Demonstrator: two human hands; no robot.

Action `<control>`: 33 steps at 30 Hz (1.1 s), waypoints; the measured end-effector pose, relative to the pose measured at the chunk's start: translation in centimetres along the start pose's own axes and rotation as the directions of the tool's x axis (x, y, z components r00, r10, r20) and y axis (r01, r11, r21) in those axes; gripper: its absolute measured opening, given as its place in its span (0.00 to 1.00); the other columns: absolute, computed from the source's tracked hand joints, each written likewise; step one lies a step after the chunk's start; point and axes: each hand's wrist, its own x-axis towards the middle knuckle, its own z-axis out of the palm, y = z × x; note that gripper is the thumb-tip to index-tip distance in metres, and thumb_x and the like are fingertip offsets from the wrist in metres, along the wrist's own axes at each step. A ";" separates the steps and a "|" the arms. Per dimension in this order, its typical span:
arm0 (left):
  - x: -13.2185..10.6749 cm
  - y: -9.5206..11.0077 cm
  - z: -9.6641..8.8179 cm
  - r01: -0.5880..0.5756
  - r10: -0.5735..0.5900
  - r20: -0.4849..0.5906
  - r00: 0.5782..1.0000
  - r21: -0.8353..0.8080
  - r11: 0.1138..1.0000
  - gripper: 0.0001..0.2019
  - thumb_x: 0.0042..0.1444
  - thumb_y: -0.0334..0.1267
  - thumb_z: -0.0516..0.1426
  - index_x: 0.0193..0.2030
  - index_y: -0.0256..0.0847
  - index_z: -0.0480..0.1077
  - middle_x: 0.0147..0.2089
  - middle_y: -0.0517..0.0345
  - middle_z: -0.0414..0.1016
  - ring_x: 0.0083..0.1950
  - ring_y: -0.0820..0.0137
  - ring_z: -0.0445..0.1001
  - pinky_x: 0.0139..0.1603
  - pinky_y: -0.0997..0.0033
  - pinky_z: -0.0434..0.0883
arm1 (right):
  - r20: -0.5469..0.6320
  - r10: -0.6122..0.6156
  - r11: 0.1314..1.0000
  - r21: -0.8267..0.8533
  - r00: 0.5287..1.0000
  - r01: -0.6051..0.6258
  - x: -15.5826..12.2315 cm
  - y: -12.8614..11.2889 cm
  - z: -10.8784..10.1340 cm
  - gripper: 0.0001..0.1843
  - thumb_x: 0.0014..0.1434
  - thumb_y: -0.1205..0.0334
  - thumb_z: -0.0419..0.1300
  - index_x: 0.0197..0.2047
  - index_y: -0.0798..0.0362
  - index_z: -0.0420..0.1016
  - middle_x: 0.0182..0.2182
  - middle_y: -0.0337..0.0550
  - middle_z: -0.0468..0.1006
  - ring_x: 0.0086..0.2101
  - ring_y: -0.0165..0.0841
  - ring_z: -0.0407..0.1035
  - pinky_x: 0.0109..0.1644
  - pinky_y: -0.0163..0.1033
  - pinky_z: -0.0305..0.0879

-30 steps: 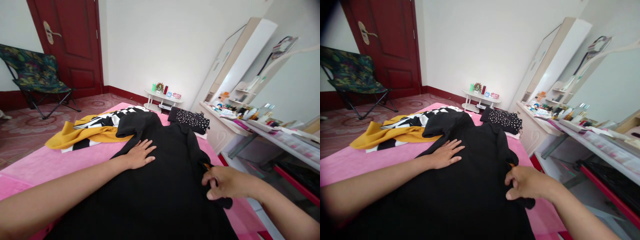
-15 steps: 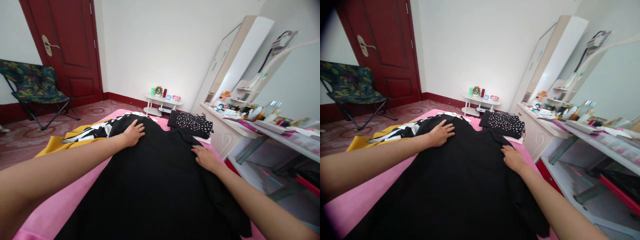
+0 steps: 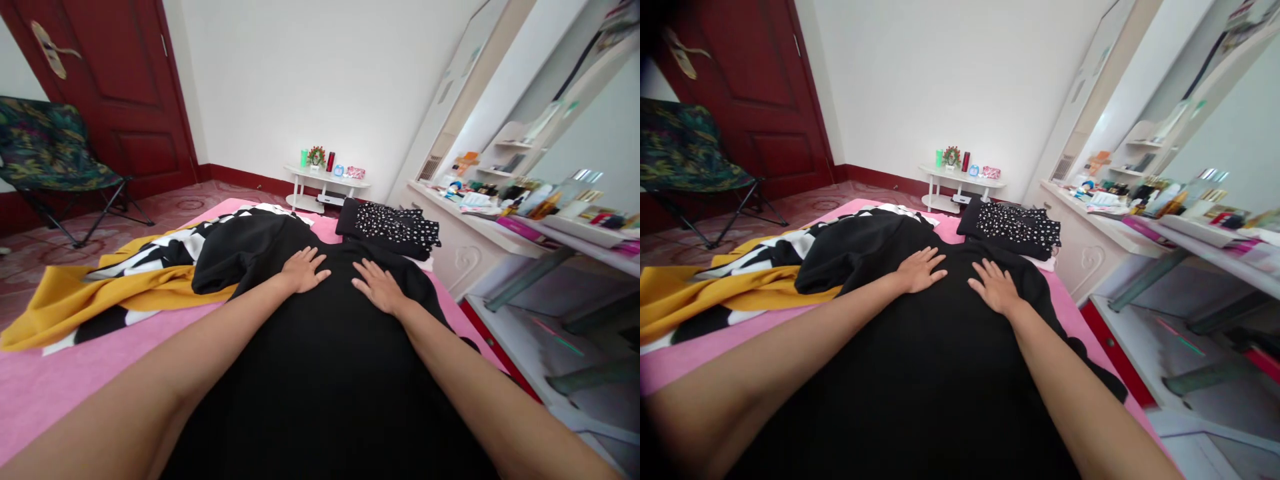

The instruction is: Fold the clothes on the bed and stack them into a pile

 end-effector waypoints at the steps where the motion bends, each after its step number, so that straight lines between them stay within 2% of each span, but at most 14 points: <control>1: 0.1 -0.4 0.5 0.026 -0.027 -0.022 0.999 -0.011 1.000 0.36 0.61 0.62 0.33 0.69 0.43 0.51 0.72 0.51 0.45 0.71 0.57 0.41 0.67 0.55 0.45 | 0.015 0.090 0.996 0.007 0.996 -0.090 0.3 0.7 0.6 0.34 0.64 0.40 0.36 0.69 0.43 0.44 0.69 0.40 0.42 0.66 0.41 0.38 0.65 0.58 0.41; 4: 0.3 -0.9 1.0 0.058 -0.059 -0.020 0.998 -0.023 0.998 0.36 0.60 0.62 0.33 0.68 0.44 0.51 0.72 0.53 0.44 0.72 0.58 0.40 0.68 0.56 0.44 | 0.087 0.280 0.960 0.002 0.956 -0.281 1.2 2.2 1.2 0.36 0.63 0.38 0.33 0.70 0.45 0.41 0.69 0.39 0.35 0.67 0.41 0.32 0.66 0.60 0.36; 6: 0.3 -0.6 0.8 0.082 -0.082 -0.005 0.997 -0.024 0.996 0.36 0.61 0.62 0.34 0.69 0.44 0.51 0.72 0.53 0.43 0.72 0.58 0.40 0.68 0.57 0.43 | 0.142 0.395 0.917 0.007 0.908 -0.400 1.7 1.7 0.8 0.36 0.64 0.39 0.33 0.70 0.44 0.39 0.70 0.38 0.33 0.67 0.40 0.30 0.66 0.59 0.35; 10: -0.4 1.0 0.6 0.192 -0.192 -0.003 0.981 -0.018 0.981 0.34 0.62 0.57 0.36 0.69 0.41 0.50 0.72 0.51 0.41 0.72 0.58 0.40 0.68 0.57 0.44 | 0.149 0.601 0.793 0.012 0.785 -0.610 1.7 -1.8 0.4 0.33 0.66 0.46 0.34 0.70 0.47 0.38 0.70 0.45 0.33 0.67 0.43 0.30 0.64 0.62 0.39; 13: -1.7 2.0 0.7 0.244 -0.244 -0.013 0.970 -0.016 0.970 0.33 0.62 0.56 0.37 0.69 0.40 0.49 0.72 0.49 0.41 0.72 0.57 0.39 0.68 0.56 0.43 | 0.103 0.671 0.737 0.009 0.734 -0.676 0.6 -4.3 0.7 0.32 0.66 0.51 0.34 0.70 0.50 0.40 0.69 0.53 0.36 0.66 0.47 0.31 0.60 0.67 0.41; 16: -3.5 2.6 0.8 0.258 -0.259 -0.039 0.965 -0.027 0.966 0.34 0.61 0.57 0.37 0.69 0.40 0.48 0.72 0.48 0.42 0.72 0.56 0.40 0.68 0.55 0.42 | 0.047 0.704 0.707 0.039 0.709 -0.706 -1.1 -5.9 1.1 0.32 0.66 0.50 0.35 0.70 0.50 0.42 0.69 0.54 0.38 0.66 0.48 0.32 0.60 0.67 0.39; 20: -6.7 3.4 0.7 0.276 -0.278 -0.059 0.959 -0.037 0.960 0.36 0.60 0.60 0.37 0.69 0.41 0.49 0.72 0.49 0.41 0.72 0.56 0.40 0.68 0.55 0.42 | 0.008 0.678 0.732 0.084 0.735 -0.676 -3.3 -7.0 1.3 0.32 0.65 0.48 0.35 0.70 0.49 0.44 0.69 0.52 0.39 0.66 0.48 0.33 0.62 0.64 0.39; 24: -9.8 3.9 0.5 0.280 -0.283 -0.082 0.956 -0.052 0.959 0.37 0.59 0.62 0.37 0.69 0.41 0.50 0.72 0.50 0.42 0.72 0.56 0.39 0.69 0.54 0.41 | -0.005 0.600 0.797 0.087 0.800 -0.597 -5.5 -7.6 1.6 0.33 0.65 0.45 0.35 0.70 0.48 0.43 0.69 0.50 0.39 0.66 0.49 0.33 0.63 0.62 0.39; 27: -11.2 3.7 0.4 0.247 -0.255 -0.090 0.963 -0.084 0.965 0.38 0.59 0.63 0.36 0.69 0.42 0.51 0.72 0.51 0.42 0.72 0.56 0.39 0.69 0.54 0.42 | -0.025 0.477 0.876 0.092 0.878 -0.473 -7.5 -6.3 2.0 0.34 0.64 0.42 0.36 0.69 0.46 0.45 0.69 0.47 0.40 0.66 0.48 0.33 0.63 0.61 0.40; 29: -11.5 3.5 0.2 0.229 -0.239 -0.086 0.967 -0.111 0.967 0.38 0.59 0.64 0.36 0.68 0.43 0.52 0.72 0.53 0.42 0.72 0.57 0.39 0.69 0.54 0.42 | -0.040 0.347 0.934 0.107 0.937 -0.341 -8.6 -4.4 2.1 0.34 0.64 0.41 0.37 0.69 0.44 0.46 0.69 0.42 0.42 0.67 0.43 0.34 0.65 0.55 0.42; 30: -11.6 3.4 0.1 0.225 -0.236 -0.086 0.968 -0.123 0.967 0.37 0.58 0.64 0.36 0.68 0.44 0.52 0.72 0.53 0.43 0.72 0.57 0.39 0.69 0.55 0.42 | -0.042 0.304 0.948 0.110 0.952 -0.298 -8.8 -3.4 2.0 0.33 0.64 0.41 0.37 0.69 0.43 0.47 0.69 0.41 0.43 0.67 0.40 0.35 0.65 0.52 0.42; 31: -11.6 3.3 0.1 0.224 -0.237 -0.088 0.968 -0.133 0.965 0.37 0.58 0.64 0.36 0.68 0.45 0.52 0.72 0.54 0.43 0.72 0.57 0.40 0.69 0.55 0.42 | -0.038 0.296 0.951 0.105 0.954 -0.291 -8.9 -2.5 1.7 0.33 0.64 0.42 0.37 0.69 0.43 0.47 0.69 0.40 0.43 0.66 0.39 0.37 0.65 0.50 0.43; 33: -11.5 3.3 0.0 0.231 -0.247 -0.098 0.964 -0.147 0.962 0.37 0.58 0.63 0.37 0.68 0.45 0.53 0.72 0.54 0.44 0.72 0.57 0.40 0.69 0.54 0.42 | -0.003 0.399 0.914 0.075 0.917 -0.398 -8.3 -1.8 1.0 0.31 0.65 0.46 0.37 0.69 0.45 0.46 0.69 0.40 0.43 0.66 0.39 0.41 0.65 0.49 0.45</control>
